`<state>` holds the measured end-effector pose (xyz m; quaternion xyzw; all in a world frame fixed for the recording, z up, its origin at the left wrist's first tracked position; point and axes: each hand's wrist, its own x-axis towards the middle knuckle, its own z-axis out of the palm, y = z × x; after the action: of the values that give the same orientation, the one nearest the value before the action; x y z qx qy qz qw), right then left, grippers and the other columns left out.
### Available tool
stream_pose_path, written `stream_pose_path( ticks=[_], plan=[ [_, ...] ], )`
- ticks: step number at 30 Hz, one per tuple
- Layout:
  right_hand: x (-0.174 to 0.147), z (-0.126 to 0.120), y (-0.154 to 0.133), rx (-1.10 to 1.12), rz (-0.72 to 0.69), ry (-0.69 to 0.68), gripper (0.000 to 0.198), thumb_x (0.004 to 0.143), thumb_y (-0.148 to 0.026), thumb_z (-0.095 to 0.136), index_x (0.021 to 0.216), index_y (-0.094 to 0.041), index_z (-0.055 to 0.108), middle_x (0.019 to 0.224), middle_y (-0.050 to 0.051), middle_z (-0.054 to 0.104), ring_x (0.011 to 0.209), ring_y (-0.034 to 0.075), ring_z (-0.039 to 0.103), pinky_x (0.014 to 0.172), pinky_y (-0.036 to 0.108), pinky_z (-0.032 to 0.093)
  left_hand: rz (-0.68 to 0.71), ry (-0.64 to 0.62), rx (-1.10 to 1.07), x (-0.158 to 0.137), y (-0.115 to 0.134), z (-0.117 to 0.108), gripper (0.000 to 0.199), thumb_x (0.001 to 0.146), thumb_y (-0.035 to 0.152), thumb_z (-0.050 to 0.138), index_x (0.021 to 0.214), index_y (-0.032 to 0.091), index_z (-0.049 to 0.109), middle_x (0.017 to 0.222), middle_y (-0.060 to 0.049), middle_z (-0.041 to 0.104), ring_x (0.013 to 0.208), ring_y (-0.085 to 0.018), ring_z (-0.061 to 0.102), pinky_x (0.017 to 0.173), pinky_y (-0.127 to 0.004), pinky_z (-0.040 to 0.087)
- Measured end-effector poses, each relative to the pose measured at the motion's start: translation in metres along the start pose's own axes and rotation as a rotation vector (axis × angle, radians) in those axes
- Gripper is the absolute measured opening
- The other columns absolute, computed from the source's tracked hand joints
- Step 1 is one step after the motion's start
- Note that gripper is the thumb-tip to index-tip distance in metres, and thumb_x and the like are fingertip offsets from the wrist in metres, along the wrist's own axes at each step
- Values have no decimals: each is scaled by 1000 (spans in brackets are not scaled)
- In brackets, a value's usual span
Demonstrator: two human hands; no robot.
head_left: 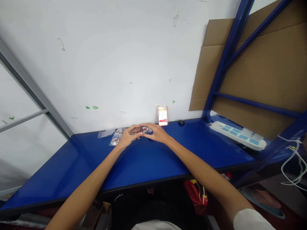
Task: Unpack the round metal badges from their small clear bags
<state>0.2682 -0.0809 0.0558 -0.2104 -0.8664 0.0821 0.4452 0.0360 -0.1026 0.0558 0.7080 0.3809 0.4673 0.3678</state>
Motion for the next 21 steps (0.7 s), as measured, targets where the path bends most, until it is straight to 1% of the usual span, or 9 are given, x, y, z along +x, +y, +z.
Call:
stream_pose_path(
  ticks=[5, 13, 21],
  plan=[
    [0, 0, -1, -4, 26, -3, 52, 99, -36, 71, 149, -31, 58, 142, 5, 70, 126, 24, 70, 110, 40, 56, -2, -1, -8, 0, 0, -1, 53, 84, 47, 85, 126, 19, 70, 123, -11, 74, 84, -20, 74, 75, -34, 64],
    [-1, 2, 1, -25, 26, -2, 57, 97, -35, 74, 151, -34, 57, 141, 5, 71, 126, 26, 70, 110, 44, 56, 1, 11, -33, 2, -3, 0, 57, 79, 51, 87, 123, 18, 72, 123, -12, 74, 95, -25, 74, 74, -35, 65],
    [-1, 2, 2, -17, -1, -1, 57, 98, -35, 73, 153, -32, 56, 142, 6, 70, 126, 26, 70, 109, 42, 56, 0, 5, -26, 1, -4, -1, 56, 80, 50, 86, 125, 19, 72, 125, -12, 74, 105, -28, 73, 73, -35, 66]
  ],
)
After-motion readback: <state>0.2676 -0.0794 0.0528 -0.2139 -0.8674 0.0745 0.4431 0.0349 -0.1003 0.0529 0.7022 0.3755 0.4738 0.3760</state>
